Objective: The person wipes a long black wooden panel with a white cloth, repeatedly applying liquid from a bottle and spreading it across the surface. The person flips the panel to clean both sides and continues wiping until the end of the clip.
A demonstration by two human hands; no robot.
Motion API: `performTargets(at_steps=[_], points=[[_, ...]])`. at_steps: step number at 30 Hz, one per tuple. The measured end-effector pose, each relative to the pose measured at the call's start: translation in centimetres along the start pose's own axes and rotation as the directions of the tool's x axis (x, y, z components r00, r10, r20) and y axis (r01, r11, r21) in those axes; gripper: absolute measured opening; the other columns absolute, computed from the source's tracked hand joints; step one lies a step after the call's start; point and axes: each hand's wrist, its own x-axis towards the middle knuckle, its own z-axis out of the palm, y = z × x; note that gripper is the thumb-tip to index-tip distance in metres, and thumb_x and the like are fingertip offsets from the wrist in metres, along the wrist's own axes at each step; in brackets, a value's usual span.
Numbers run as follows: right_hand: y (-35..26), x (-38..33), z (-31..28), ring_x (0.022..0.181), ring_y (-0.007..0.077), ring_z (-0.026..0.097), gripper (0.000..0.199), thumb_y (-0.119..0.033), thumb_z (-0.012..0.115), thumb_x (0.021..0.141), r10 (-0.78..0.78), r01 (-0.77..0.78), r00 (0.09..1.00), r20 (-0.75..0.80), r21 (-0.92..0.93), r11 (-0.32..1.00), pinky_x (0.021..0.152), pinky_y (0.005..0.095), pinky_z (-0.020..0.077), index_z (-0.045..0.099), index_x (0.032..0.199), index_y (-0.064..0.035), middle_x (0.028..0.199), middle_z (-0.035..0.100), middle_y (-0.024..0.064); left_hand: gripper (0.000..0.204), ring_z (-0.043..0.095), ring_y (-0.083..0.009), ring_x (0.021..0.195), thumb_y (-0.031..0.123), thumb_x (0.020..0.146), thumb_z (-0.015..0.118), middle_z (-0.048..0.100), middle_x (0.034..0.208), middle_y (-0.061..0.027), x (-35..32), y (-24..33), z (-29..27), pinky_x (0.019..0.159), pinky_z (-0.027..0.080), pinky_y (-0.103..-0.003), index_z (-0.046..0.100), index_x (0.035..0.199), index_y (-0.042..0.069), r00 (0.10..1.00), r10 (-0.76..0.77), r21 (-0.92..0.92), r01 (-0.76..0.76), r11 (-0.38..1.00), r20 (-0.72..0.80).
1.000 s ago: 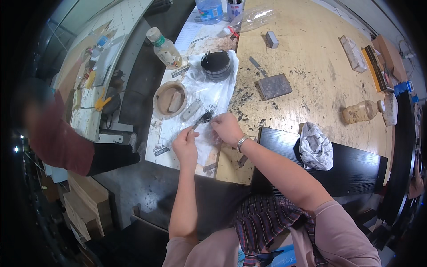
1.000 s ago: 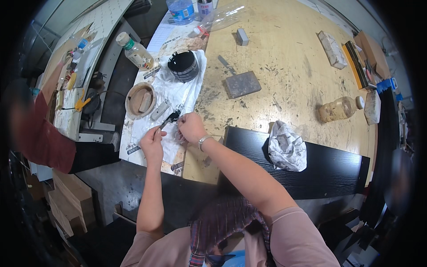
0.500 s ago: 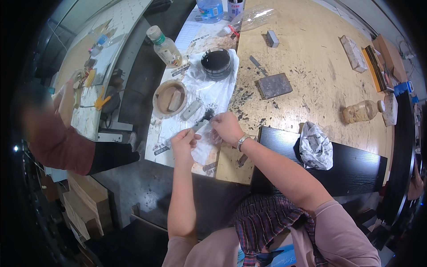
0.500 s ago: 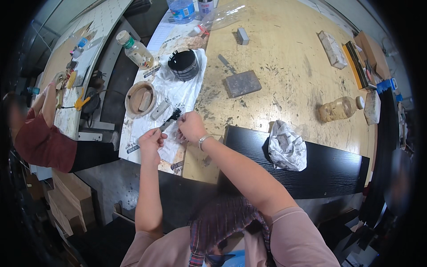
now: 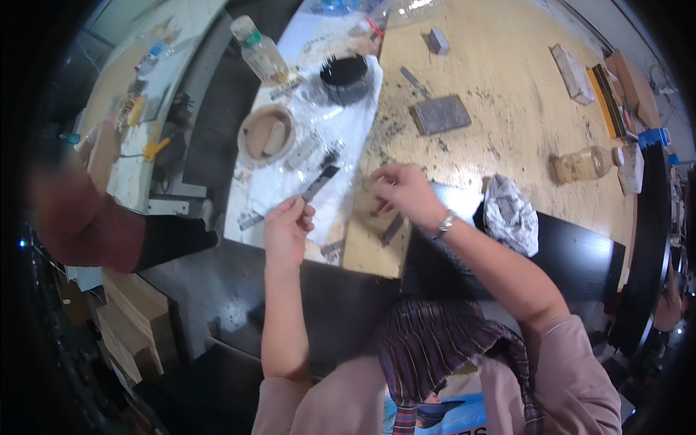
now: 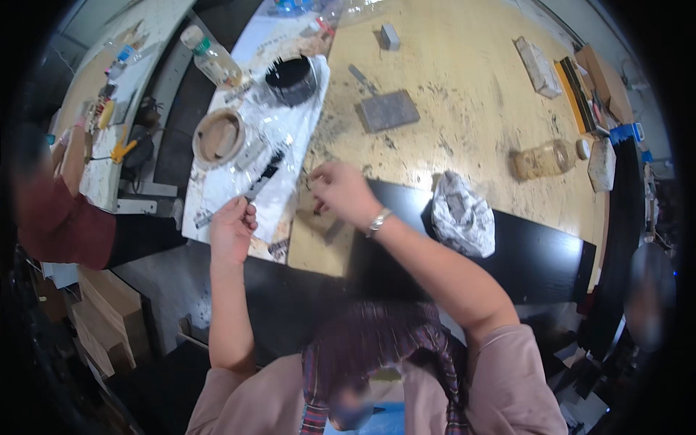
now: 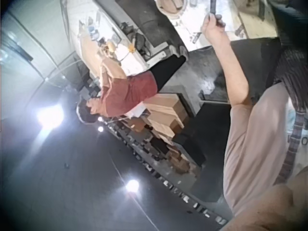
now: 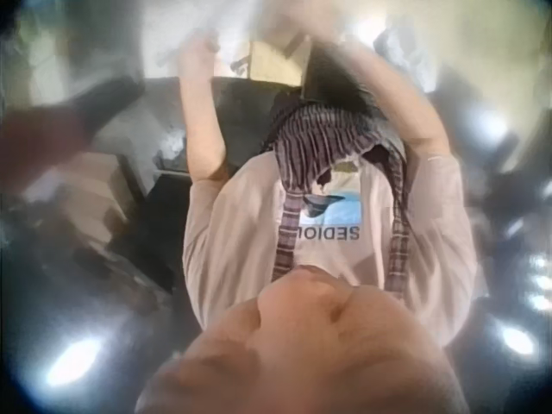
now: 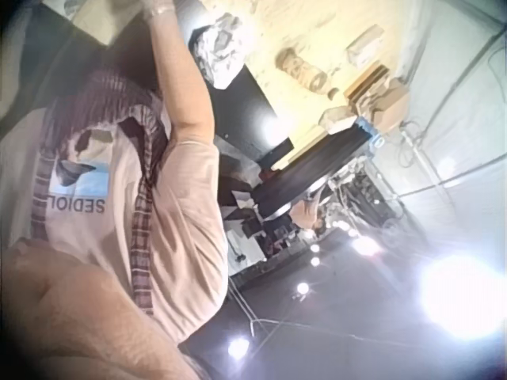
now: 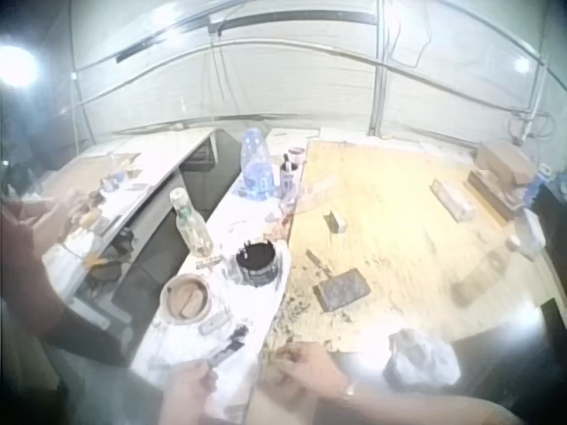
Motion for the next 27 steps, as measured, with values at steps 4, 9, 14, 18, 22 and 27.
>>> performTargets(at_steps=[4, 9, 14, 18, 22, 27], points=[[1.2, -6.3, -5.9, 0.078, 0.0247, 0.069, 0.026, -0.004, 0.068, 0.084, -0.460, 0.286, 0.849, -0.261, -0.505, 0.814, 0.072, 0.0364, 0.0549, 0.069, 0.109, 0.0035, 0.085, 0.070, 0.0128, 0.014, 0.061, -0.0151, 0.073, 0.010, 0.100, 0.062, 0.068, 0.083, -0.0082, -3.7, -1.3, -0.2, 0.066, 0.048, -0.028, 0.068, 0.105, -0.001, 0.997, -0.038, -0.038, 0.040, 0.998, 0.067], [4.1, -13.8, -12.0, 0.120, 0.0394, 0.052, 0.053, -0.012, 0.077, 0.075, -0.613, 0.049, 0.774, -0.158, -0.950, 0.307, 0.101, 0.0488, 0.0444, 0.062, 0.125, -0.0036, 0.126, 0.059, 0.0171, 0.019, 0.063, -0.0170, 0.076, 0.008, 0.102, 0.057, 0.069, 0.087, -0.0100, -8.6, -4.5, -1.8, 0.070, 0.050, -0.030, 0.067, 0.110, -0.005, 0.970, -0.119, 0.019, 0.118, 0.993, 0.213], [10.3, -15.2, -13.5, 0.123, 0.0418, 0.051, 0.060, -0.019, 0.077, 0.075, -0.640, -0.022, 0.743, -0.196, -0.962, 0.270, 0.106, 0.0515, 0.0407, 0.061, 0.131, -0.0049, 0.139, 0.055, 0.0192, 0.024, 0.068, -0.0200, 0.089, 0.005, 0.099, 0.061, 0.072, 0.097, -0.0147, -10.7, -7.4, -3.4, 0.082, 0.055, -0.032, 0.069, 0.118, -0.007, 0.920, -0.170, 0.165, 0.118, 0.979, 0.352], [11.2, -15.0, -13.4, 0.120, 0.0422, 0.053, 0.059, -0.022, 0.075, 0.076, -0.678, -0.048, 0.706, -0.205, -0.969, 0.243, 0.106, 0.0509, 0.0415, 0.061, 0.131, -0.0049, 0.137, 0.057, 0.0192, 0.025, 0.067, -0.0170, 0.091, -0.002, 0.094, 0.064, 0.071, 0.103, -0.0120, -11.6, -8.3, -3.5, 0.084, 0.053, -0.029, 0.070, 0.117, -0.006, 0.920, -0.120, 0.372, -0.030, 0.928, 0.374], [11.6, -15.0, -13.5, 0.121, 0.0420, 0.053, 0.057, -0.022, 0.075, 0.076, -0.676, -0.049, 0.706, -0.210, -0.967, 0.250, 0.106, 0.0504, 0.0417, 0.062, 0.130, -0.0053, 0.137, 0.057, 0.0187, 0.027, 0.062, -0.0129, 0.091, -0.004, 0.090, 0.068, 0.069, 0.105, -0.0085, -11.3, -8.4, -3.7, 0.082, 0.048, -0.024, 0.071, 0.117, -0.006, 0.893, -0.085, 0.470, -0.150, 0.870, 0.442], [12.0, -15.0, -13.7, 0.121, 0.0413, 0.053, 0.057, -0.023, 0.075, 0.077, -0.677, -0.041, 0.702, -0.219, -0.962, 0.269, 0.106, 0.0501, 0.0419, 0.062, 0.131, -0.0068, 0.137, 0.057, 0.0171, 0.028, 0.059, -0.0106, 0.089, -0.006, 0.089, 0.067, 0.067, 0.101, -0.0057, -11.4, -8.2, -3.2, 0.078, 0.045, -0.022, 0.072, 0.116, -0.004, 0.877, -0.065, 0.534, -0.229, 0.814, 0.475]])
